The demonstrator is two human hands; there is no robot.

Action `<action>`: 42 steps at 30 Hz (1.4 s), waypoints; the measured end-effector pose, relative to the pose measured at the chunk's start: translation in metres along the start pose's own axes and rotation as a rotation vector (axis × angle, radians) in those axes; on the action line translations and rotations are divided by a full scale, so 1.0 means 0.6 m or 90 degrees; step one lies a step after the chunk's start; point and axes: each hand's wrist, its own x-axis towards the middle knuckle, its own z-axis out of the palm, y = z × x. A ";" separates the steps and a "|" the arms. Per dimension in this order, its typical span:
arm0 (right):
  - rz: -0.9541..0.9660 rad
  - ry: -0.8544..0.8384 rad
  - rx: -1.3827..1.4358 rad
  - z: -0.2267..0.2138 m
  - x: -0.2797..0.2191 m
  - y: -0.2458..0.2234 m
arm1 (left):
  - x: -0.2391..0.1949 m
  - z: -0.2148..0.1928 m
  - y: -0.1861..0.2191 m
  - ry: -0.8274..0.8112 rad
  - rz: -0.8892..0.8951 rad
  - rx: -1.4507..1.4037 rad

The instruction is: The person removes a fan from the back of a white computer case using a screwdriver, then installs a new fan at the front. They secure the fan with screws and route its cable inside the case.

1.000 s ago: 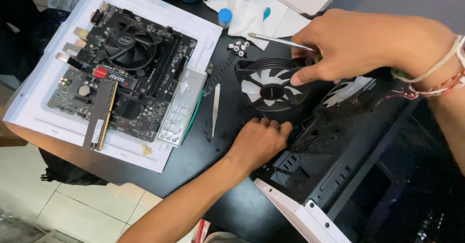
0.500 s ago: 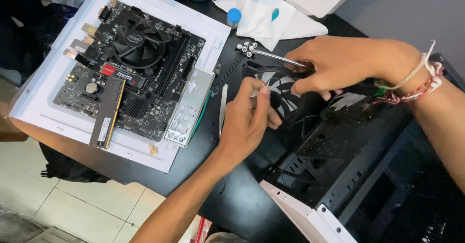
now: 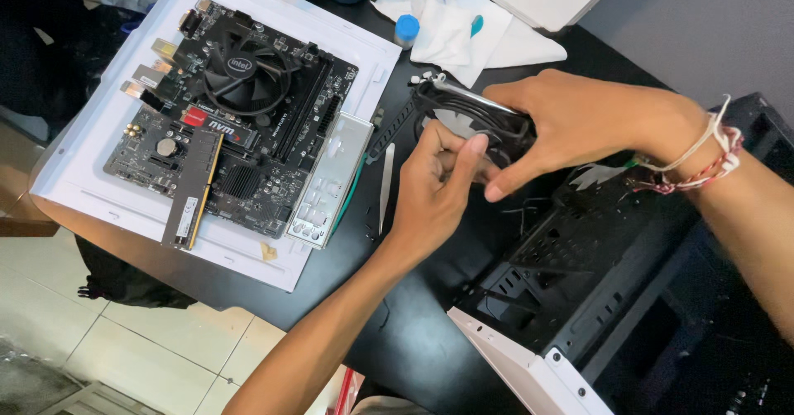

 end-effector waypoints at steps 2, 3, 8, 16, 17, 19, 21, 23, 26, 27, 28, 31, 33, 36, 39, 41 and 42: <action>-0.055 0.035 0.023 0.016 0.013 0.024 | 0.002 0.000 -0.006 0.007 0.011 0.028; -0.110 0.072 0.047 0.023 0.021 0.036 | 0.004 -0.001 -0.008 0.014 0.022 0.057; -0.155 0.097 0.055 0.031 0.035 0.060 | 0.001 -0.009 0.007 -0.066 0.097 0.178; -0.099 0.009 0.084 0.021 0.027 0.059 | -0.012 0.002 0.005 -0.044 -0.014 0.222; -0.078 0.006 0.091 0.018 0.027 0.060 | -0.014 0.001 0.001 -0.041 -0.064 0.141; -0.056 0.005 0.099 0.010 0.023 0.058 | -0.018 0.004 0.000 -0.040 -0.114 0.059; -0.025 0.013 0.139 0.000 0.017 0.053 | -0.023 0.011 0.010 -0.193 -0.248 0.311; -0.025 0.023 0.187 -0.001 0.016 0.052 | -0.023 0.025 0.006 -0.251 -0.284 0.357; -0.035 0.041 0.267 -0.003 0.009 0.043 | -0.030 0.030 -0.021 -0.334 -0.292 0.356; -0.044 0.050 0.297 -0.005 0.007 0.038 | -0.033 0.030 -0.033 -0.358 -0.262 0.311; -0.044 0.050 0.296 -0.003 0.011 0.042 | -0.032 0.031 -0.037 -0.357 -0.261 0.310; -0.080 0.073 0.320 -0.003 0.020 0.047 | -0.032 0.025 -0.066 -0.334 -0.287 0.299; -0.076 0.067 0.323 -0.008 0.018 0.046 | -0.038 0.013 -0.115 -0.421 0.009 0.555; -0.047 0.059 0.270 -0.016 0.013 0.044 | -0.038 0.009 -0.126 -0.421 0.064 0.676; -0.032 0.040 0.212 -0.018 0.012 0.046 | -0.050 0.017 -0.157 -0.322 0.188 0.739; -0.025 0.046 0.207 -0.016 0.015 0.049 | -0.042 0.018 -0.166 -0.286 0.184 0.752; -0.019 0.052 0.201 -0.014 0.016 0.050 | -0.040 0.020 -0.170 -0.249 0.181 0.765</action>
